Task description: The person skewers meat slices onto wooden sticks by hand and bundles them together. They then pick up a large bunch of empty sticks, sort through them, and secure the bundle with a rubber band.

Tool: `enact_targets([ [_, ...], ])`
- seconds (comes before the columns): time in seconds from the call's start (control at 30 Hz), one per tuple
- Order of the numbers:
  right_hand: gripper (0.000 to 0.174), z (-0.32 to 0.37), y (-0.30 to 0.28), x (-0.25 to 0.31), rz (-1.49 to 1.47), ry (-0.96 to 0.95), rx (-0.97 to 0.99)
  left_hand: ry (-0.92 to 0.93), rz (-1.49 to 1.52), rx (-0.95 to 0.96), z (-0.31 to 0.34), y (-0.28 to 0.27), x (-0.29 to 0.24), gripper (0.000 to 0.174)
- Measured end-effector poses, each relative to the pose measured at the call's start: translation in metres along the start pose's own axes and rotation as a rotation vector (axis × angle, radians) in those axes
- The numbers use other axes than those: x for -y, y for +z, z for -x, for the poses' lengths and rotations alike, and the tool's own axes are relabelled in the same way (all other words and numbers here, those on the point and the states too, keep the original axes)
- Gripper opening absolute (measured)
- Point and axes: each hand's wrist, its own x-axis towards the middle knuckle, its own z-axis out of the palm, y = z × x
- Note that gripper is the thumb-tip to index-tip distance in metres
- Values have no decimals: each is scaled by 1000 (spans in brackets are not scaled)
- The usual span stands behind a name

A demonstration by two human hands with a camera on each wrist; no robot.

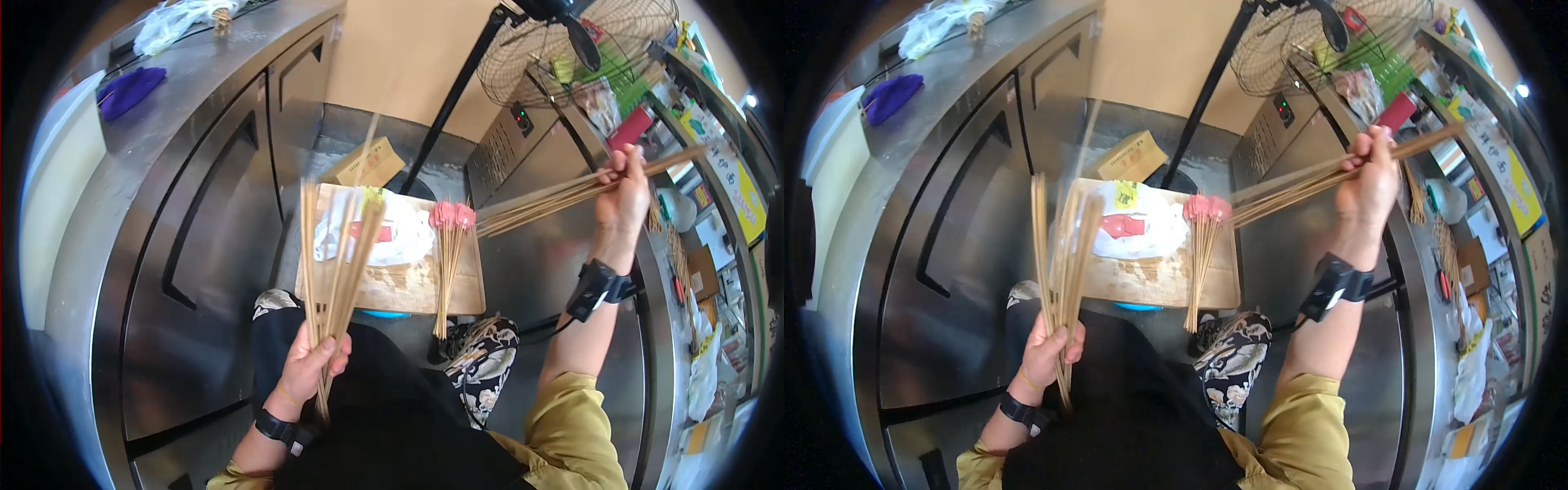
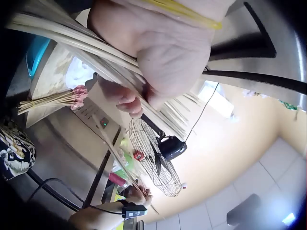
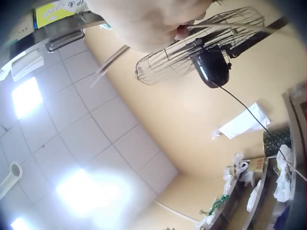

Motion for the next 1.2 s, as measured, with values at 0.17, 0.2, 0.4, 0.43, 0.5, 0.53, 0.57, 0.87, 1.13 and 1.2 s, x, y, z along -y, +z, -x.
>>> enact_targets([
  [0.17,20,49,15,-48,94,111,67,34,34,13,0,-7,4,30],
  [0.2,20,58,22,-57,84,132,47,35,28,11,0,-7,3,31],
  [0.4,24,114,34,-106,80,273,268,41,-9,-8,-2,-5,5,38],
  [0.43,24,127,29,-136,200,256,263,36,-13,-11,-2,-4,6,39],
  [0.5,24,154,6,-213,348,341,289,34,1,-5,-4,-3,7,41],
  [0.53,24,167,-3,-234,376,443,319,24,-16,-16,-4,-2,6,39],
  [0.57,23,175,-3,-236,277,466,315,13,-38,-27,-4,0,5,39],
  [0.87,20,176,-23,-271,111,623,397,26,-17,-29,-5,-4,10,29],
  [1.13,13,155,-11,-142,-90,820,560,-86,-98,-175,-2,-9,4,21],
  [1.2,12,156,-28,-116,-99,870,552,-39,-68,-24,-5,0,0,18],
])
